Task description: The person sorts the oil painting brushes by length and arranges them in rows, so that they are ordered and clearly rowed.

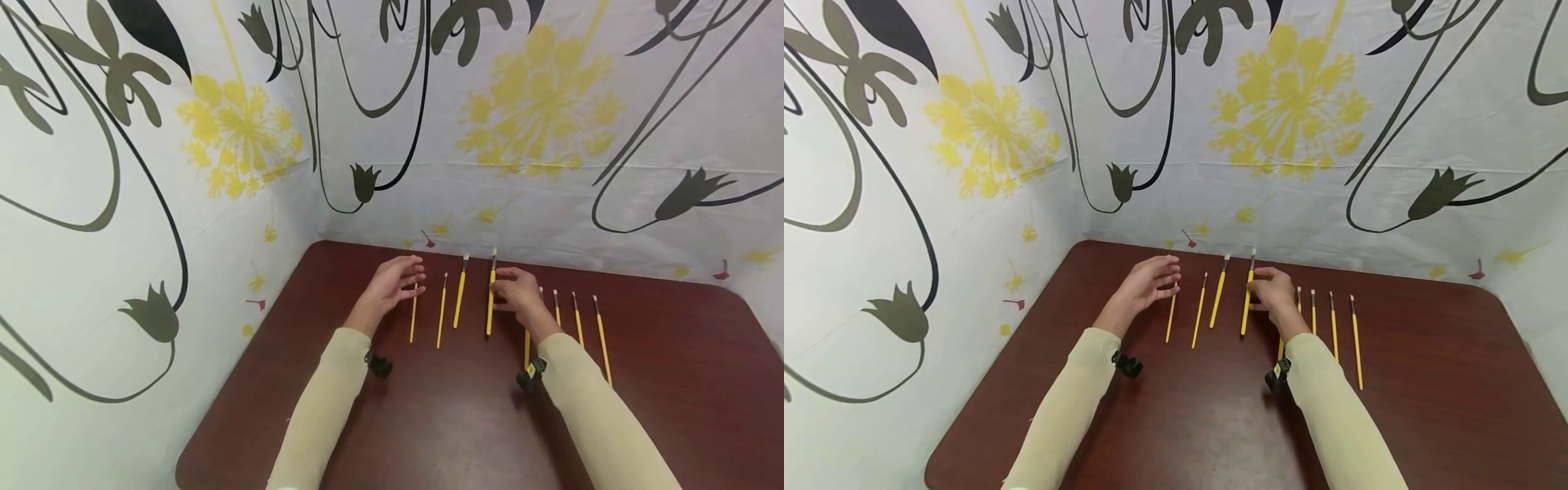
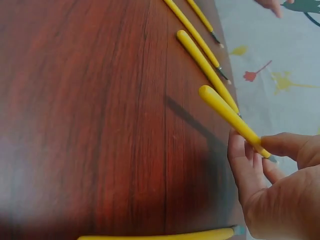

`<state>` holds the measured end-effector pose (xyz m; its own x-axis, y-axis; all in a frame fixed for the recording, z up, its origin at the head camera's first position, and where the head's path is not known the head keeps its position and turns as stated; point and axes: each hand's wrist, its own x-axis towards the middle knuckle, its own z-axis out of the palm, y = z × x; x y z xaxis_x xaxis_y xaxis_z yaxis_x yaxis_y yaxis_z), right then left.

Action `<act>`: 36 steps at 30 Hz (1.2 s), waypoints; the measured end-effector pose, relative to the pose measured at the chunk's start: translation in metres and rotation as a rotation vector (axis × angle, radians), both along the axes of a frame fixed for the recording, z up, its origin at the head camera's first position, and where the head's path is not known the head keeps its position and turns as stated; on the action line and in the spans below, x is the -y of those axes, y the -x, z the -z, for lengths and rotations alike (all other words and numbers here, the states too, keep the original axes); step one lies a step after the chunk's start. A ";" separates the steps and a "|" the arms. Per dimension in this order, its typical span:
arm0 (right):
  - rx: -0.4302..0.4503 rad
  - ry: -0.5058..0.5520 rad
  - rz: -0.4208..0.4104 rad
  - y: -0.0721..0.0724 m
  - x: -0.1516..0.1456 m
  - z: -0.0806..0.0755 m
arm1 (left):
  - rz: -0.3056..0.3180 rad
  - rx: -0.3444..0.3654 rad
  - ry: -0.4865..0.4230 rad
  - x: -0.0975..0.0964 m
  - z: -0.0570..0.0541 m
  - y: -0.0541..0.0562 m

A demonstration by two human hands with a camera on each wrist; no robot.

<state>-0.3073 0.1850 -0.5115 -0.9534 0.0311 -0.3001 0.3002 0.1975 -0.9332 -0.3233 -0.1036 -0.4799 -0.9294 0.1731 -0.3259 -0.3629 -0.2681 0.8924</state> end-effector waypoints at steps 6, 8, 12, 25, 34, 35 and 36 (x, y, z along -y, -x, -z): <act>0.033 -0.021 0.017 0.006 0.011 0.002 | 0.013 -0.003 -0.048 0.001 -0.003 -0.006; 0.045 -0.024 0.027 0.007 0.013 0.002 | 0.015 -0.005 -0.067 0.000 -0.005 -0.007; 0.069 -0.023 0.044 0.008 0.016 0.001 | 0.015 -0.004 -0.095 -0.001 -0.008 -0.009; 0.019 -0.291 0.094 0.009 0.032 -0.003 | 0.026 0.037 -0.097 0.000 0.004 -0.019; -0.010 -0.449 0.098 0.012 0.035 0.002 | 0.003 0.028 -0.010 0.006 0.016 -0.026; -0.012 -0.458 0.096 0.012 0.035 0.003 | -0.003 0.020 0.011 0.007 0.017 -0.026; -0.015 -0.465 0.095 0.012 0.035 0.003 | -0.007 0.011 0.042 0.008 0.018 -0.026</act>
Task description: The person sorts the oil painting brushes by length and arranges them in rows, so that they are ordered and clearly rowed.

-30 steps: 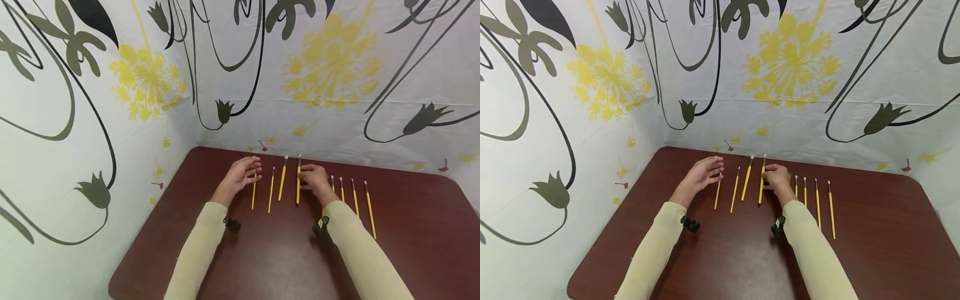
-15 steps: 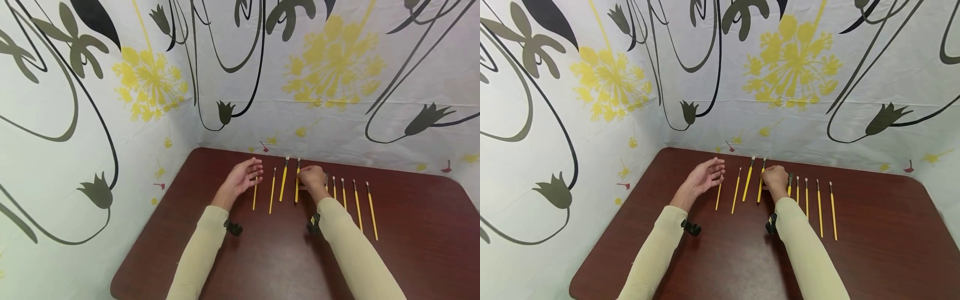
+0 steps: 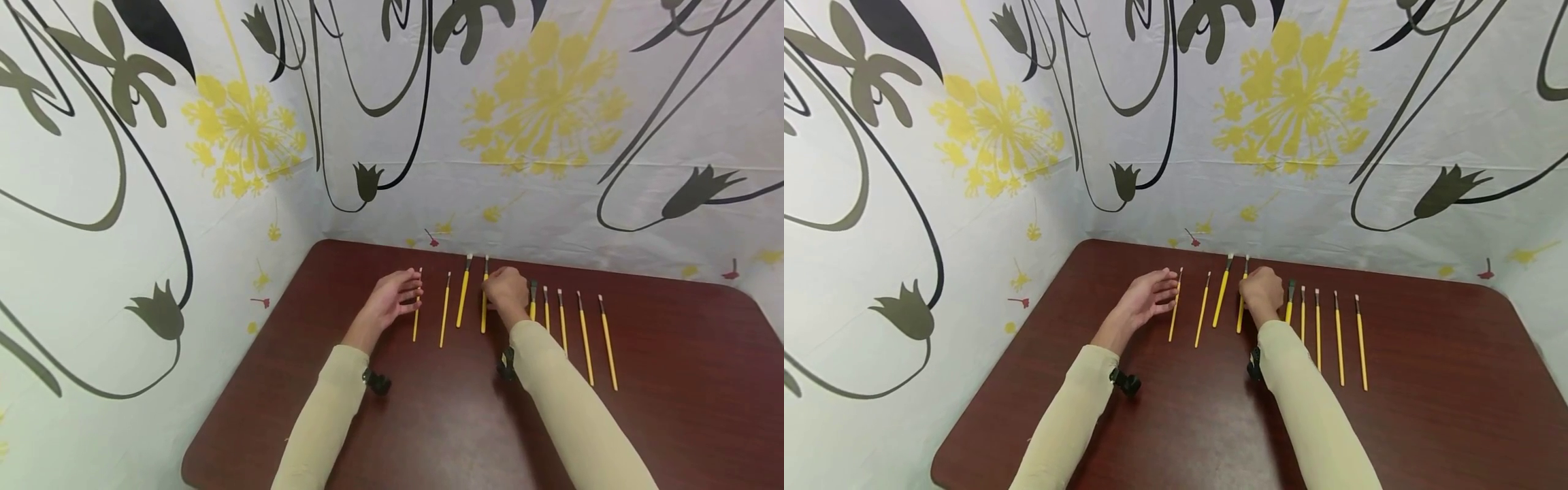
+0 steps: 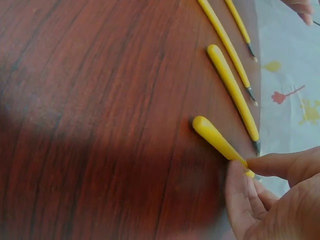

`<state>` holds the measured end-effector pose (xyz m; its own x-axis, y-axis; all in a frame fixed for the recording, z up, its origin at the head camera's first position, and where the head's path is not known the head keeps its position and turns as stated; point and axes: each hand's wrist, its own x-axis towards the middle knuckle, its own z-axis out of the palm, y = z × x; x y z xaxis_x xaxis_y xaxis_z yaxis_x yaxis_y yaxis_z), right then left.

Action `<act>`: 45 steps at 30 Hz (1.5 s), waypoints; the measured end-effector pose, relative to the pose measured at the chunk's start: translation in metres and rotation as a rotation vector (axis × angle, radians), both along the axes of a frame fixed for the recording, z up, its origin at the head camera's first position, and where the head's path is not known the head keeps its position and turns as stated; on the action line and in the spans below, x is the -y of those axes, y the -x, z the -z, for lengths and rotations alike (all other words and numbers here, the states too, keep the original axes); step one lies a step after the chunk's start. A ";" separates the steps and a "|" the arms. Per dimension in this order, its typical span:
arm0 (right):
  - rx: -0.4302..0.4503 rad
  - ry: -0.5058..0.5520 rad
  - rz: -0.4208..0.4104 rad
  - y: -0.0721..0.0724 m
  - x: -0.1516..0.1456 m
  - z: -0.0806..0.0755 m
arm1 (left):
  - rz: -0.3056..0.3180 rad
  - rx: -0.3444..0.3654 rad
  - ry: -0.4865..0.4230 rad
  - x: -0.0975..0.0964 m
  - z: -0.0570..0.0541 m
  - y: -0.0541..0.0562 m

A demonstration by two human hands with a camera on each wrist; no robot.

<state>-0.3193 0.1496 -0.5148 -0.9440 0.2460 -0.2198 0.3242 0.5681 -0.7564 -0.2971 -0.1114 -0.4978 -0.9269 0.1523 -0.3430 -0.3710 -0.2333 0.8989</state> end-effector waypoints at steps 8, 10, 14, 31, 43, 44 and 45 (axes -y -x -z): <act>0.002 -0.049 -0.005 0.000 -0.003 0.002 | 0.005 -0.021 0.272 0.005 0.004 0.000; 0.004 -0.053 -0.006 -0.001 -0.003 0.001 | 0.009 -0.020 0.290 0.006 0.007 0.001; -0.027 -0.068 -0.010 -0.004 -0.003 -0.001 | 0.016 -0.028 0.314 0.008 0.010 0.001; -0.255 -0.002 -0.076 -0.034 -0.007 -0.015 | 0.057 -0.101 0.404 -0.008 0.008 -0.003; -0.303 0.195 -0.123 -0.079 -0.043 -0.023 | 0.084 -0.160 0.463 -0.028 0.002 -0.013; -0.299 0.206 -0.123 -0.082 -0.044 -0.023 | 0.075 -0.172 0.502 -0.028 0.003 -0.014; -0.296 0.222 -0.127 -0.084 -0.045 -0.022 | 0.063 -0.188 0.552 -0.028 0.004 -0.015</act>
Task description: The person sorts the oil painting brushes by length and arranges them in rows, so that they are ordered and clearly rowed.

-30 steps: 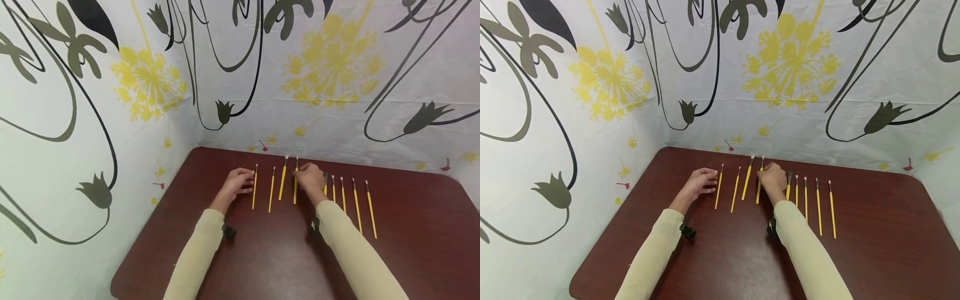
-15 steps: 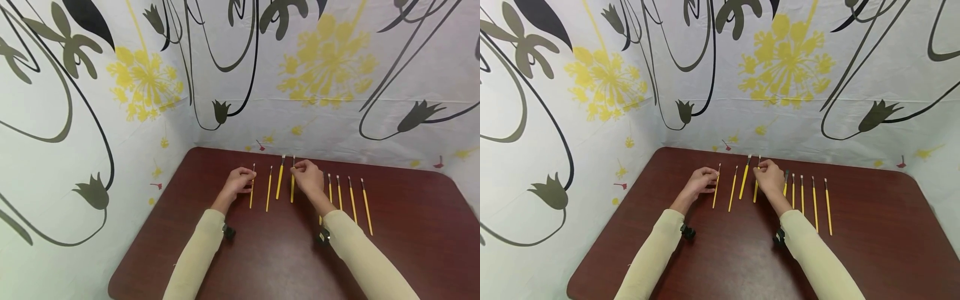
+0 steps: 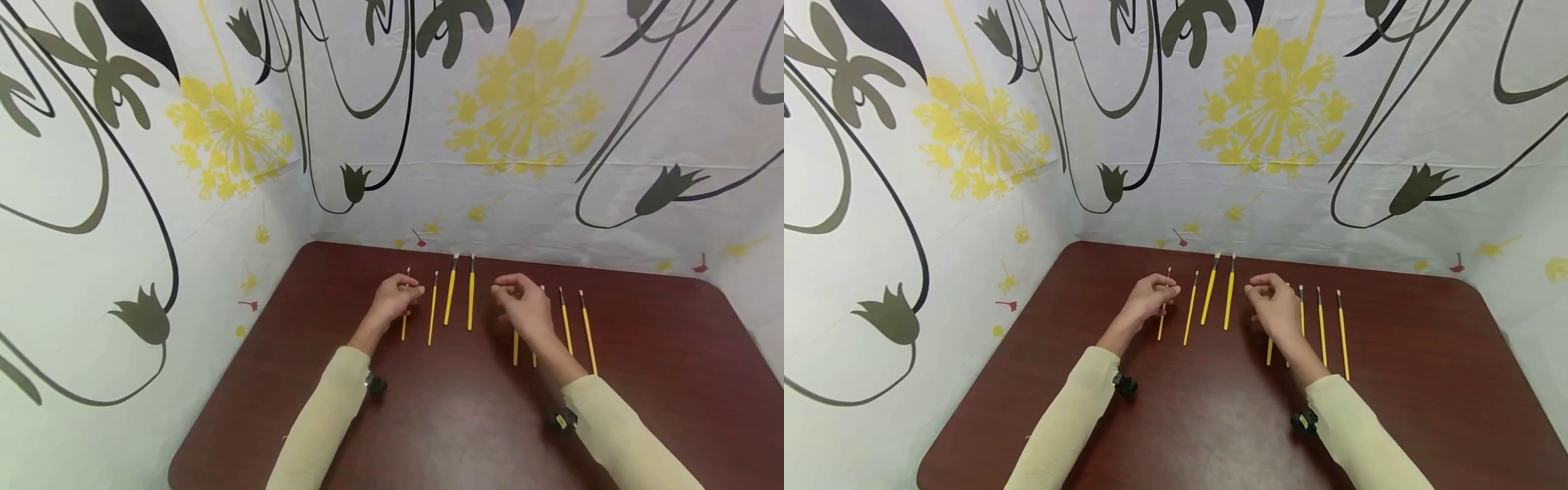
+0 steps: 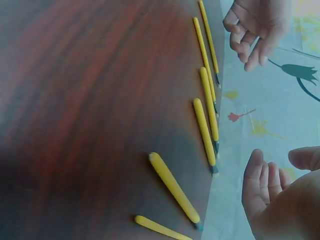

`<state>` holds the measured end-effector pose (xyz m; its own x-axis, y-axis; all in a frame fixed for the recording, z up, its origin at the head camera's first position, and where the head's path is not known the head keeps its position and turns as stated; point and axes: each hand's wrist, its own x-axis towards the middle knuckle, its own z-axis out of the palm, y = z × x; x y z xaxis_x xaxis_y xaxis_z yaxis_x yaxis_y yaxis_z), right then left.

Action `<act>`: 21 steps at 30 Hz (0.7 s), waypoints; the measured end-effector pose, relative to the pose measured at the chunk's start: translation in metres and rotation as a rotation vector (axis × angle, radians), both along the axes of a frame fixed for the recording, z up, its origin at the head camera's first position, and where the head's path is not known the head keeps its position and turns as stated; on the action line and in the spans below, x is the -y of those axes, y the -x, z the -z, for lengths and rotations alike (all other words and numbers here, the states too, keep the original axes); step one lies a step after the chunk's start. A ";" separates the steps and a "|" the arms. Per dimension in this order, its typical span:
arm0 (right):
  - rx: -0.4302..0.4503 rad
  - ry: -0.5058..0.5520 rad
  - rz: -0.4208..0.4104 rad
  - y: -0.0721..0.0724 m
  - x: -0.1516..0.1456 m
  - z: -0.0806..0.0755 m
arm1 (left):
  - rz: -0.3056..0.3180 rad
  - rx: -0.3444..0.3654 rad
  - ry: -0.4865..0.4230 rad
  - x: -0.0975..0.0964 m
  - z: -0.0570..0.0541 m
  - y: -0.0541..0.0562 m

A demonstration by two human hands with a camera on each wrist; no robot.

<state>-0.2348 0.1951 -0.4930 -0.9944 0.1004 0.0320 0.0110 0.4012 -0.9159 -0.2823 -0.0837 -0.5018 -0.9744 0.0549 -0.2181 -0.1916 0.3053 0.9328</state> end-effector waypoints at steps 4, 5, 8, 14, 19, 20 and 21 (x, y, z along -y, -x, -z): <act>0.014 0.044 -0.014 -0.008 0.005 0.006 | -0.035 -0.070 0.225 0.003 0.004 -0.001; 0.017 0.051 -0.015 -0.009 0.007 0.007 | -0.043 -0.078 0.272 0.004 0.006 -0.001; 0.024 0.061 -0.026 -0.013 0.014 0.010 | -0.049 -0.079 0.338 0.004 0.009 0.001; 0.034 0.115 -0.019 -0.014 0.027 0.013 | -0.037 -0.072 0.346 0.001 0.015 0.005; 0.043 0.169 -0.023 -0.015 0.035 0.013 | -0.046 -0.024 0.334 0.000 0.016 0.011; 0.043 0.173 -0.019 -0.015 0.036 0.012 | -0.053 -0.009 0.326 0.000 0.016 0.013; 0.044 0.177 -0.016 -0.015 0.037 0.013 | -0.060 0.008 0.318 0.000 0.016 0.015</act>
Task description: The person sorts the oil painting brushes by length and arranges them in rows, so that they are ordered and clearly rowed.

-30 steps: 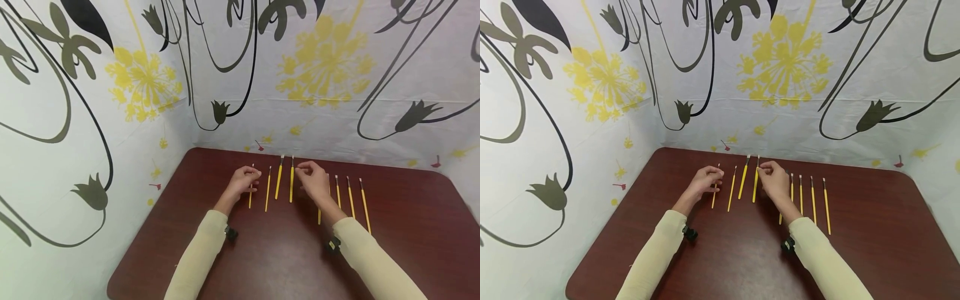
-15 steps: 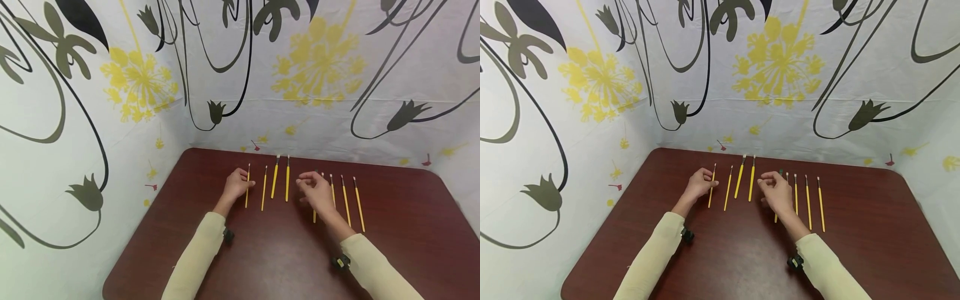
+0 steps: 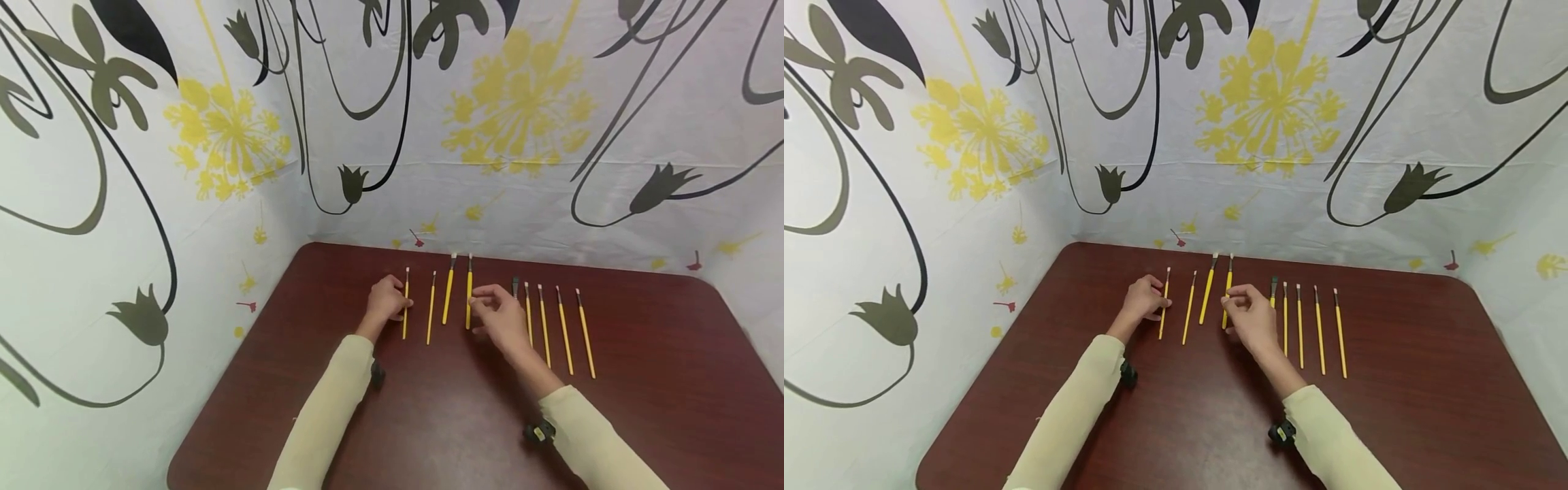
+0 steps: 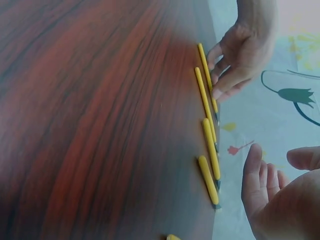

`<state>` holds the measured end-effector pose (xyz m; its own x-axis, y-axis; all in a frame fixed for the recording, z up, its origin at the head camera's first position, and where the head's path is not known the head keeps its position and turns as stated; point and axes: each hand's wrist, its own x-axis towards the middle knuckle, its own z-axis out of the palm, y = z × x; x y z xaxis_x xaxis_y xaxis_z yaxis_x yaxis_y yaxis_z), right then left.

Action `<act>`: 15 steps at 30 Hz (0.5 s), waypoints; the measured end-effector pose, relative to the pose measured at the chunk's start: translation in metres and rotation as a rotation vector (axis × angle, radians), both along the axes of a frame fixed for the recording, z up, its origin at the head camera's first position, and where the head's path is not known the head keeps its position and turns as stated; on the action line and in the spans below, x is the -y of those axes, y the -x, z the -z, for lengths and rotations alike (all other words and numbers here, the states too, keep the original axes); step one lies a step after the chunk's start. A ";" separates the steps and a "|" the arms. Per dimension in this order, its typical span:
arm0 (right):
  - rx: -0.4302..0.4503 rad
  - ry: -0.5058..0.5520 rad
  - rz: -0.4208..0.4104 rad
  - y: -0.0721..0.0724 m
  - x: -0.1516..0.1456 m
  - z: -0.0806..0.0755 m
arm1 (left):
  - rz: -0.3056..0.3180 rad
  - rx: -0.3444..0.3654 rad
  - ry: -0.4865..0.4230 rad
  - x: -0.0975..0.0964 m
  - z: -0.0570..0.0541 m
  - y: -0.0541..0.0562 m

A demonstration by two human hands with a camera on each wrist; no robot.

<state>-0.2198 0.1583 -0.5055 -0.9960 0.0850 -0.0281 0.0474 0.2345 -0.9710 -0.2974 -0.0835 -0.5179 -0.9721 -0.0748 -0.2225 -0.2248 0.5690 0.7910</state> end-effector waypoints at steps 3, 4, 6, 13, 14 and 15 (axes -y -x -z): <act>0.007 0.030 0.001 0.000 0.005 0.000 | -0.027 0.038 -0.043 0.002 0.000 0.006; 0.012 0.054 -0.004 0.000 0.006 0.000 | -0.031 0.047 -0.056 0.002 0.000 0.007; 0.033 0.113 -0.015 0.000 0.009 0.000 | -0.029 0.059 -0.070 0.004 0.000 0.010; 0.123 0.309 -0.025 0.005 0.029 0.004 | -0.016 0.064 -0.092 0.010 0.002 0.014; 0.132 0.323 -0.020 0.006 0.031 0.004 | -0.010 0.064 -0.086 0.011 0.002 0.014; 0.138 0.334 -0.015 0.007 0.034 0.004 | -0.003 0.063 -0.076 0.011 0.001 0.014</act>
<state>-0.2270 0.1247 -0.5099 -0.9819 0.0334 -0.1863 0.1826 -0.0927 -0.9788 -0.3115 -0.0949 -0.5191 -0.9557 -0.0577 -0.2886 -0.2771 0.5070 0.8162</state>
